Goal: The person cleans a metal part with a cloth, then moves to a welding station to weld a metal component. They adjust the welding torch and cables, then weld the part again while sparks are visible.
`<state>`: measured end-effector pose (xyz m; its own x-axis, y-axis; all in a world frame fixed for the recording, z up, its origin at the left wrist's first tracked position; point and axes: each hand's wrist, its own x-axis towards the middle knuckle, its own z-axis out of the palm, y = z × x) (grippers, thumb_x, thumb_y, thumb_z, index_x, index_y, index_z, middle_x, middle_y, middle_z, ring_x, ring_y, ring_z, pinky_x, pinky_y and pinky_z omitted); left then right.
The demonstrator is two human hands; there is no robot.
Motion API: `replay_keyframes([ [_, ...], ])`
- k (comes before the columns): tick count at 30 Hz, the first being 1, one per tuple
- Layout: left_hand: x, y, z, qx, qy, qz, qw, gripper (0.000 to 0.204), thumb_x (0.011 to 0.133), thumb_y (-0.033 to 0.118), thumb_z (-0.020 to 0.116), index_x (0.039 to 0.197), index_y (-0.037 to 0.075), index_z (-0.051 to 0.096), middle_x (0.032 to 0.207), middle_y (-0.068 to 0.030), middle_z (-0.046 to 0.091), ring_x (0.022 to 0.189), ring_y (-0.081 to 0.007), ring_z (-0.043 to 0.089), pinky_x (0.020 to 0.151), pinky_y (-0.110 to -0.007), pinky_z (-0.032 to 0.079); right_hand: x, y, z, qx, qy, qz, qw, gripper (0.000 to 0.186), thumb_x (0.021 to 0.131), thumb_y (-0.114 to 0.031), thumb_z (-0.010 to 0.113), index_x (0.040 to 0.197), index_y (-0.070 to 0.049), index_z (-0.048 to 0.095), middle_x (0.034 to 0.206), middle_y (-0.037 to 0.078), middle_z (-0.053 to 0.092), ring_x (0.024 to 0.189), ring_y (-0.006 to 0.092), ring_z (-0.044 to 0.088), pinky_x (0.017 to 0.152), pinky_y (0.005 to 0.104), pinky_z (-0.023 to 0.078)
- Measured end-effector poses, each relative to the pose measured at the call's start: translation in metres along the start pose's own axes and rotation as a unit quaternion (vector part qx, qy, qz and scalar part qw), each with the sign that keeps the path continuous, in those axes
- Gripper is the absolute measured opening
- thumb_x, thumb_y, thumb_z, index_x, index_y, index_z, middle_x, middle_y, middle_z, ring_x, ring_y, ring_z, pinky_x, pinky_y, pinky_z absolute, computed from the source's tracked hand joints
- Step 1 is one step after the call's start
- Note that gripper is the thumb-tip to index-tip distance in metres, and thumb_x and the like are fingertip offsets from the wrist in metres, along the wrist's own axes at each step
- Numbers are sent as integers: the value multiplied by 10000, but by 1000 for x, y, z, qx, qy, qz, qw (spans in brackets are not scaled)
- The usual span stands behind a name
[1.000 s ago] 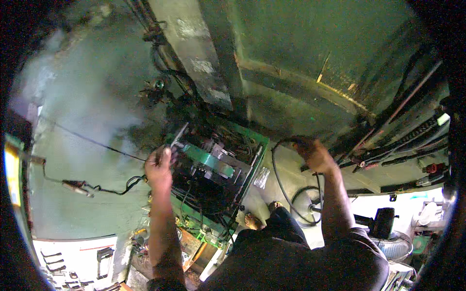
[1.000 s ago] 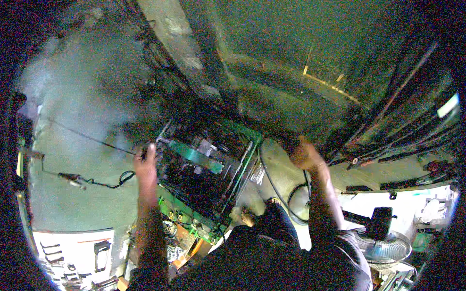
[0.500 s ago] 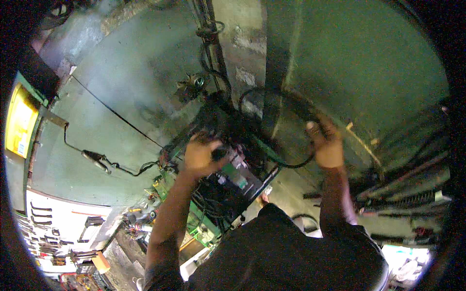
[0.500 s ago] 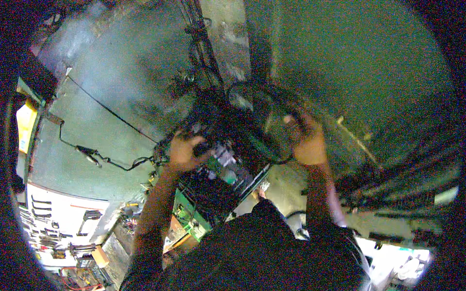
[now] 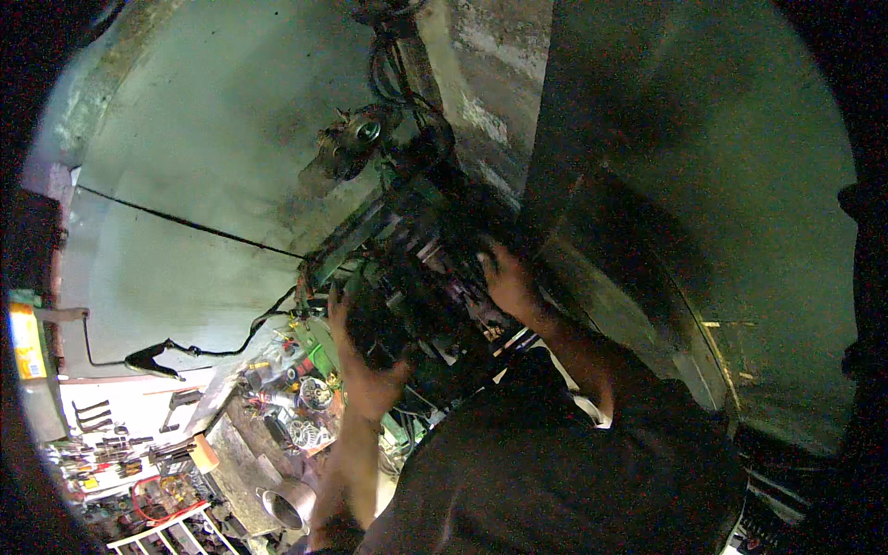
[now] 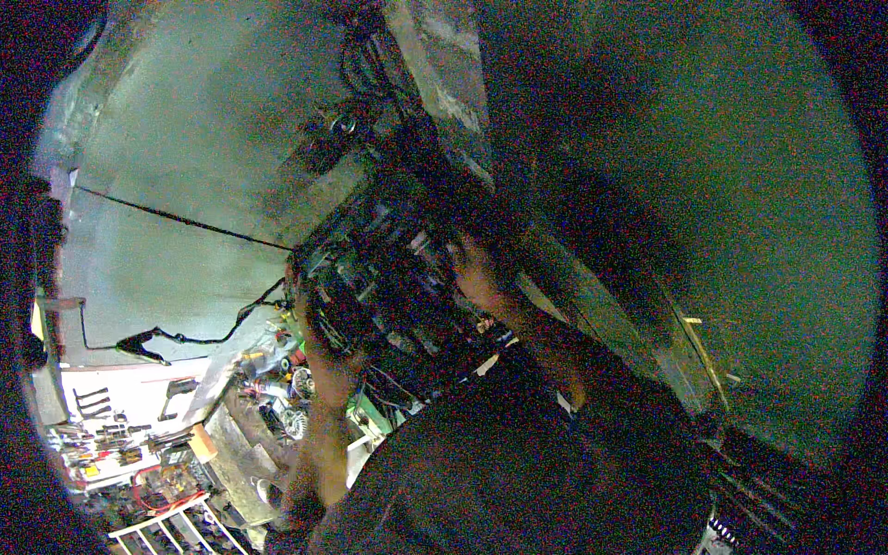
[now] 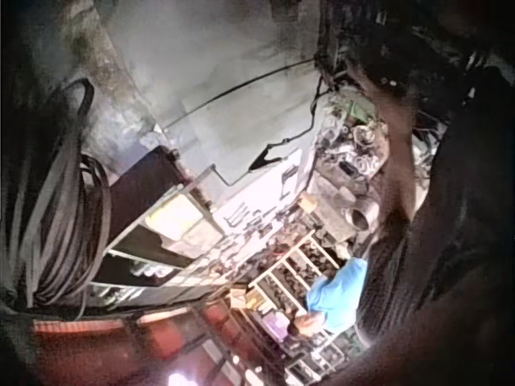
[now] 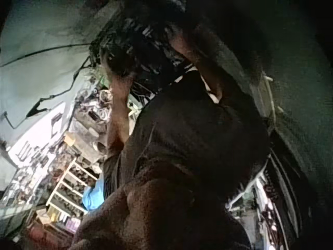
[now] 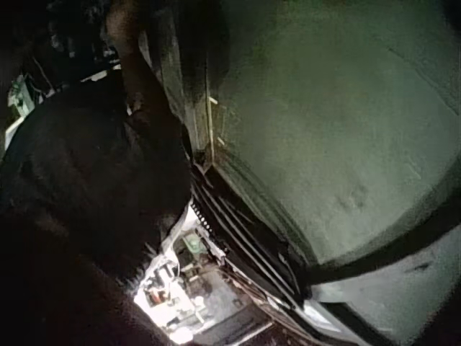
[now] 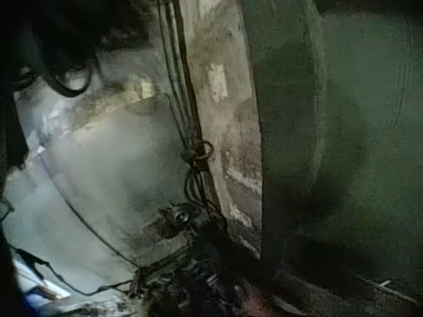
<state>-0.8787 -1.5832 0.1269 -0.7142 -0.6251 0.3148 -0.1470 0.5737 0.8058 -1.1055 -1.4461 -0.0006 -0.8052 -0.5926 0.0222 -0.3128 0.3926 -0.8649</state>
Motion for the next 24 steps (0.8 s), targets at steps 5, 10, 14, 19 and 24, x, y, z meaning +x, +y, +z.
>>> replay_keyframes([
  [5, -22, 27, 14, -103, 42, -171, 979, 920, 884, 91, 726, 1623, -28, 192, 1598, -206, 401, 1423, -287, 460, 1185, -405, 367, -5, 52, 42, 10, -2, -51, 999, 465, 1024, -126, 583, 1479, -63, 509, 1405, 256, 599, 1247, 427, 616, 1049, 476, 494],
  [10, 2, 27, -11, -78, -55, -161, 982, 810, 853, 51, 688, 1582, -35, 346, 1439, -184, 599, 1277, -264, 609, 1111, -364, 438, -3, 112, 77, 37, -40, -14, 998, 549, 1002, -74, 591, 1531, -59, 445, 1443, 263, 565, 1280, 439, 587, 1092, 468, 469],
  [14, 6, 22, -31, -74, -120, -192, 971, 890, 732, -100, 571, 1590, -16, 347, 1516, -165, 543, 1380, -250, 536, 1173, -365, 376, -11, 143, 94, 21, -48, -54, 997, 621, 976, -64, 633, 1553, -38, 407, 1504, 250, 518, 1354, 431, 526, 1148, 455, 420],
  [19, 1, 14, -24, -83, -81, -211, 971, 811, 810, 6, 626, 1574, -30, 357, 1521, -186, 531, 1410, -303, 508, 1212, -433, 351, -21, 145, 94, 37, -55, -73, 995, 698, 938, -87, 700, 1562, -26, 392, 1562, 235, 458, 1437, 399, 442, 1210, 447, 341],
  [24, 1, 17, -24, -103, -97, -194, 971, 932, 693, -173, 491, 1597, -10, 332, 1563, -171, 490, 1436, -260, 478, 1204, -391, 351, -23, 135, 80, 39, -28, -134, 990, 679, 938, -63, 672, 1559, -27, 398, 1584, 240, 425, 1469, 402, 396, 1242, 441, 280],
])
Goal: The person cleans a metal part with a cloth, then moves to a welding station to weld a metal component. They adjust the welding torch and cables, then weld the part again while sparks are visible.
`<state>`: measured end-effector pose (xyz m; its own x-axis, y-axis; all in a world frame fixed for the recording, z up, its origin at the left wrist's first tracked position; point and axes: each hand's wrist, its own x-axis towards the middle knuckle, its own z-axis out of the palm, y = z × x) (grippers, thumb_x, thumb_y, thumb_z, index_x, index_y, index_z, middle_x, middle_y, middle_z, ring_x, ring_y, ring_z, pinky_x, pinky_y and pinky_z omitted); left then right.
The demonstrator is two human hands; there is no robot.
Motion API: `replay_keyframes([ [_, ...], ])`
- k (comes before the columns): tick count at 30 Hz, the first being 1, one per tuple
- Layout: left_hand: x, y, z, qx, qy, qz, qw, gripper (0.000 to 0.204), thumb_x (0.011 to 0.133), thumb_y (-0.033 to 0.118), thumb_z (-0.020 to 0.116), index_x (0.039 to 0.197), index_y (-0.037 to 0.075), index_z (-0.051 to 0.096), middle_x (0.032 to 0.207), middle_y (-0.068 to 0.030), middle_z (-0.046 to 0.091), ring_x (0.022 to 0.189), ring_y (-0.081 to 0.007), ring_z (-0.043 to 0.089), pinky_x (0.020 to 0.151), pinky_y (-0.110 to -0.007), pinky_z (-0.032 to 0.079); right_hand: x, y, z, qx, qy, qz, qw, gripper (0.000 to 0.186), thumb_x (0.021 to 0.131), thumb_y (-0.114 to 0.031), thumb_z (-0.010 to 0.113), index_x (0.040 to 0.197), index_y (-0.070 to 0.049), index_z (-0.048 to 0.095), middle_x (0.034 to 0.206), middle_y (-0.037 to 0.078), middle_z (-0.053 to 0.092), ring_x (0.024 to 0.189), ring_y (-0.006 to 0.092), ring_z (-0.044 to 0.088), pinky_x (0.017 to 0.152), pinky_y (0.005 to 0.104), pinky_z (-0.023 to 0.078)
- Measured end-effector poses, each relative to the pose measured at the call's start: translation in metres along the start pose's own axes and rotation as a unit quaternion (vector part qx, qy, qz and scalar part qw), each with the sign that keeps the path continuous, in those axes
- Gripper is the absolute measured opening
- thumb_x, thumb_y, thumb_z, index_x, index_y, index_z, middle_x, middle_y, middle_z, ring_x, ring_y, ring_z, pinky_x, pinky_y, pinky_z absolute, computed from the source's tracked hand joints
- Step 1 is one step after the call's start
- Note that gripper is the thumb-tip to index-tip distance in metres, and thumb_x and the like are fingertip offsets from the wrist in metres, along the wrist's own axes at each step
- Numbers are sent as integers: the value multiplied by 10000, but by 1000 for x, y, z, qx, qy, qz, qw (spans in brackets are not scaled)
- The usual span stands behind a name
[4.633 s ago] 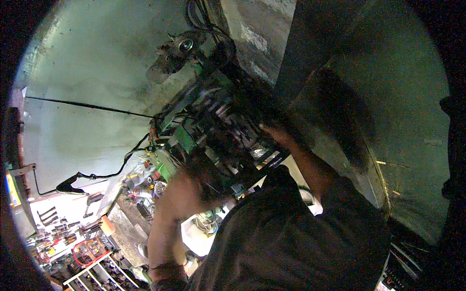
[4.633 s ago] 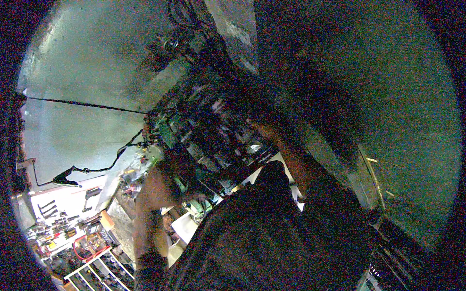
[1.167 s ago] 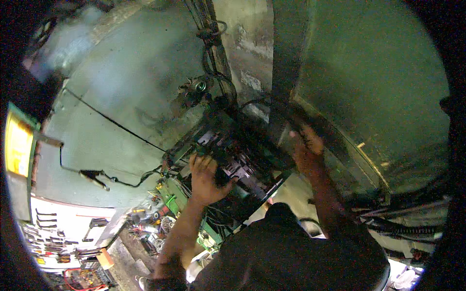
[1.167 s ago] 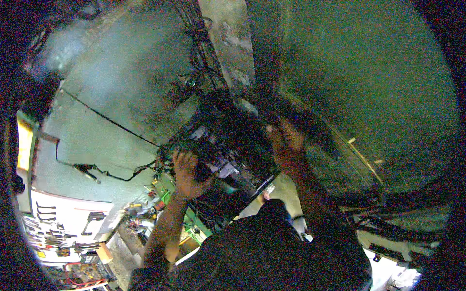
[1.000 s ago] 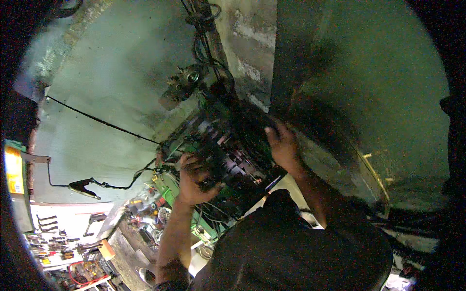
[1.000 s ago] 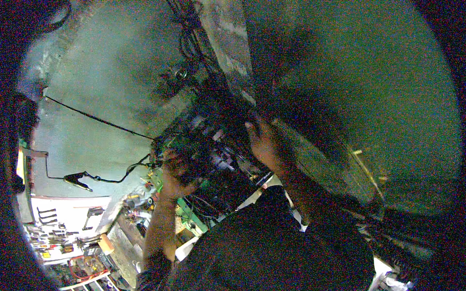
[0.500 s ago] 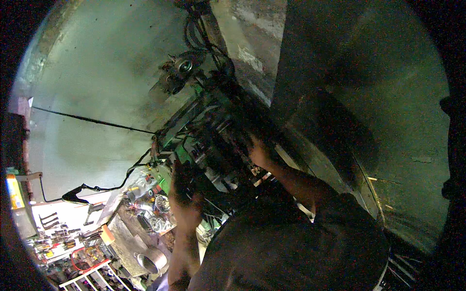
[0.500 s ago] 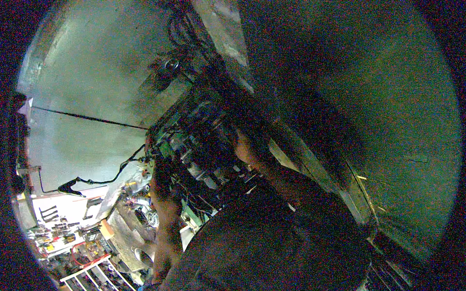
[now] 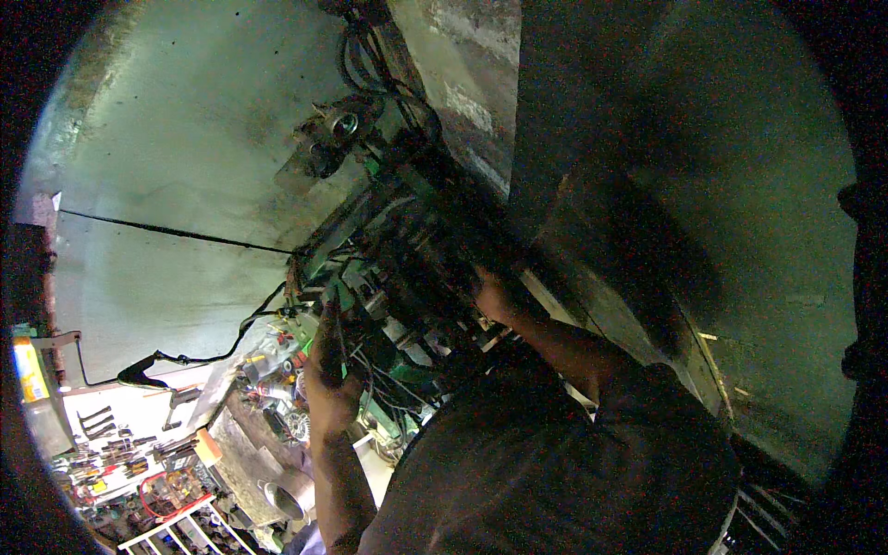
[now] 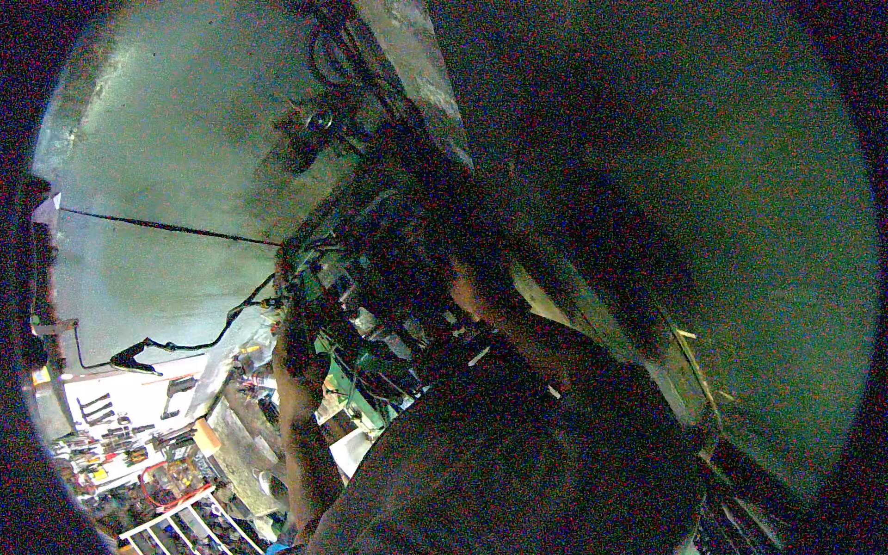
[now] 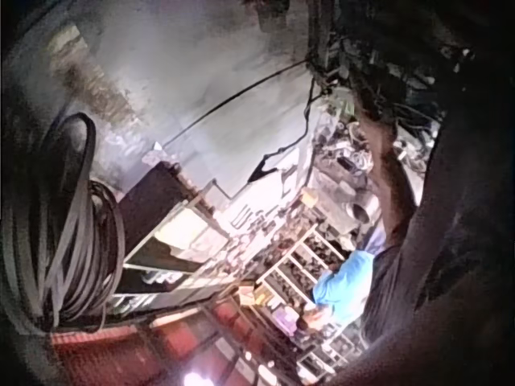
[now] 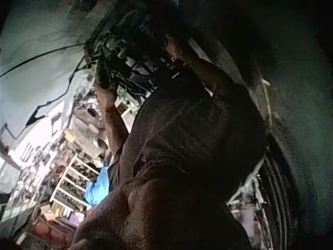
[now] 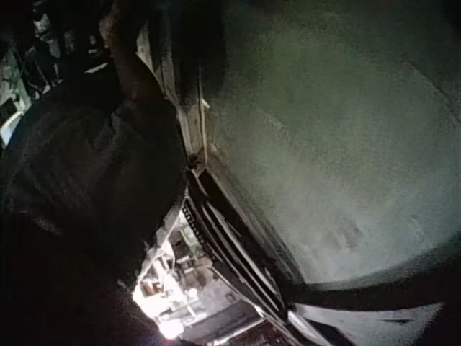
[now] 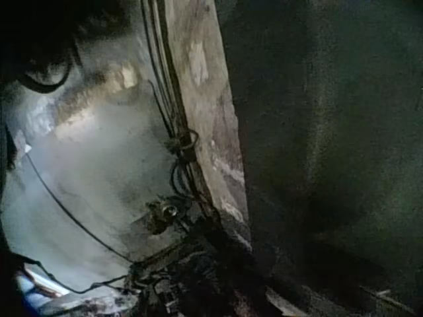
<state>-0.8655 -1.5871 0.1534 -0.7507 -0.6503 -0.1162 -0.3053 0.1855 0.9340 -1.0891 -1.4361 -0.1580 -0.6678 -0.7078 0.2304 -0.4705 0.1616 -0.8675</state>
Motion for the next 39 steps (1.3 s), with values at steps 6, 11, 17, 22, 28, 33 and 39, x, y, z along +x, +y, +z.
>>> replay_keyframes([
  [6, 2, 7, -1, 11, -7, 10, 1000, 837, 718, -103, 551, 1539, -26, 406, 1484, -167, 563, 1370, -268, 542, 1173, -387, 398, 16, -5, 7, -24, -7, 56, 998, 627, 940, -91, 670, 1521, -33, 442, 1524, 239, 471, 1415, 408, 439, 1207, 453, 314],
  [11, 2, 7, 0, -44, -36, 31, 998, 887, 773, -124, 561, 1605, -41, 268, 1593, -183, 441, 1457, -280, 449, 1195, -404, 368, 16, -5, 14, -16, 3, 65, 998, 592, 933, -118, 680, 1485, -38, 481, 1465, 241, 512, 1365, 415, 478, 1170, 465, 350],
  [17, 3, 0, -2, -90, -72, 72, 991, 917, 854, 75, 724, 1618, -29, 228, 1573, -206, 447, 1429, -308, 476, 1172, -425, 404, -15, -8, 19, -7, 17, 93, 995, 553, 925, -150, 692, 1443, -45, 528, 1395, 243, 561, 1305, 422, 526, 1126, 479, 393],
  [22, 4, -1, -4, -76, -68, 71, 992, 1000, 857, 270, 800, 1618, -29, 225, 1561, -214, 457, 1409, -317, 493, 1155, -424, 425, -27, -19, 10, -10, 19, 107, 994, 523, 919, -176, 701, 1408, -51, 566, 1337, 246, 602, 1255, 428, 566, 1090, 491, 429],
  [28, 2, -6, -9, -61, -67, 69, 994, 884, 828, 30, 688, 1604, -29, 269, 1526, -188, 507, 1359, -294, 545, 1154, -392, 420, -5, -56, -15, -38, 0, 135, 990, 490, 911, -208, 713, 1366, -58, 613, 1267, 248, 652, 1195, 436, 613, 1046, 505, 472],
  [33, -1, -14, -19, -27, -58, 73, 995, 849, 772, -100, 630, 1569, -38, 346, 1449, -157, 587, 1314, -256, 572, 1137, -377, 417, 35, -107, -14, -103, 35, 66, 992, 425, 928, -203, 682, 1316, -33, 648, 1140, 249, 710, 1091, 431, 674, 999, 492, 514],
  [39, -2, -20, -20, -26, -38, 67, 997, 864, 746, -63, 665, 1562, -18, 385, 1406, -148, 629, 1312, -235, 562, 1130, -335, 397, 75, -139, -19, -187, -47, 58, 980, 427, 930, -207, 684, 1315, -27, 645, 1168, 249, 703, 1106, 429, 669, 1003, 488, 514],
])
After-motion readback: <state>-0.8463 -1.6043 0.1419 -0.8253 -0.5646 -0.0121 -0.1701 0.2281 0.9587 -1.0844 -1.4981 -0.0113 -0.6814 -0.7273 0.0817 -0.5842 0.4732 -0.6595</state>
